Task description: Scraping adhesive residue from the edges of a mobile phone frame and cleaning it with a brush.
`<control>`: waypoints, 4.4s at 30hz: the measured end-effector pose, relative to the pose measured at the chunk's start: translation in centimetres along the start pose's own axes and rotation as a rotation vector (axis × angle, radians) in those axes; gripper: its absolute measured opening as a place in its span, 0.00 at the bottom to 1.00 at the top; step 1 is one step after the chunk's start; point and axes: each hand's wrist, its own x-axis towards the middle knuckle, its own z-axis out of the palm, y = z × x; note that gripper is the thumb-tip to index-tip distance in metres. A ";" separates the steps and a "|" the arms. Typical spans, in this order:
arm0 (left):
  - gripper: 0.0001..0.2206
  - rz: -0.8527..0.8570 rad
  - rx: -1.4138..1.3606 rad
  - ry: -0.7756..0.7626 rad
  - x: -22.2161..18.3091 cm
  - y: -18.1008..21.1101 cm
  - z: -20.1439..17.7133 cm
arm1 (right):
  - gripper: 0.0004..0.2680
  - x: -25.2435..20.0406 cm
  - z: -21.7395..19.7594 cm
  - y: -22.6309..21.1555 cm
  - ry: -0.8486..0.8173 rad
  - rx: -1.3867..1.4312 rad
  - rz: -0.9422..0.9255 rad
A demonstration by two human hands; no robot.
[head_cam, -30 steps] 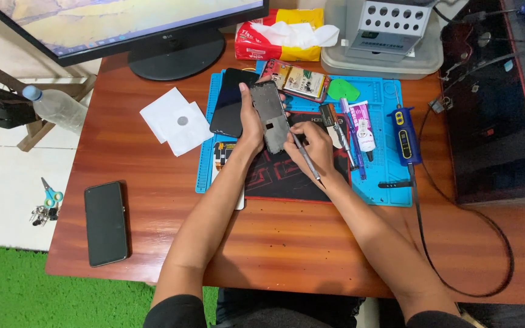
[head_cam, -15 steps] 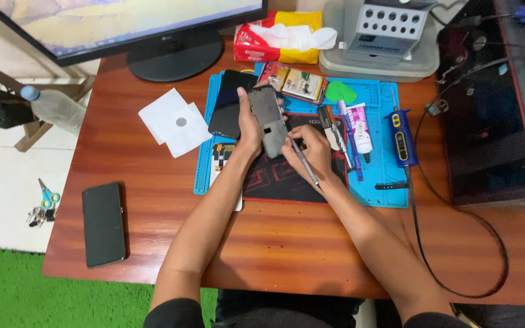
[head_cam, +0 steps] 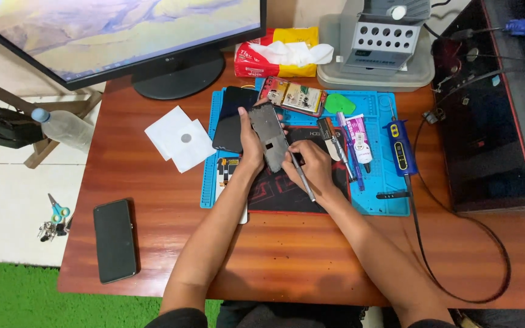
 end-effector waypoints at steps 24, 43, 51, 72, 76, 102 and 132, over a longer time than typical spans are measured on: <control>0.37 -0.014 -0.092 0.041 -0.1 -0.5 -0.1 | 0.04 -0.3 0.3 1.0 -0.023 0.084 0.059; 0.37 0.003 -0.040 0.062 -1.3 0.2 0.9 | 0.06 -1.0 0.1 1.5 0.015 0.136 0.192; 0.35 0.079 0.053 -0.095 -1.7 0.0 0.6 | 0.04 -1.1 0.2 1.4 0.005 0.161 0.224; 0.37 0.050 -0.007 -0.040 -0.6 -0.5 0.2 | 0.07 -0.9 0.4 1.5 0.024 0.032 -0.047; 0.37 0.065 -0.016 -0.054 0.1 -1.1 -0.7 | 0.08 -1.2 0.3 1.7 0.015 -0.015 -0.082; 0.35 0.100 -0.052 -0.114 2.7 -3.1 -2.9 | 0.07 -0.9 0.7 1.7 0.011 0.022 -0.063; 0.35 0.089 -0.030 -0.059 1.1 -2.1 -1.8 | 0.03 1.5 -0.3 -1.4 -0.023 -0.037 -0.084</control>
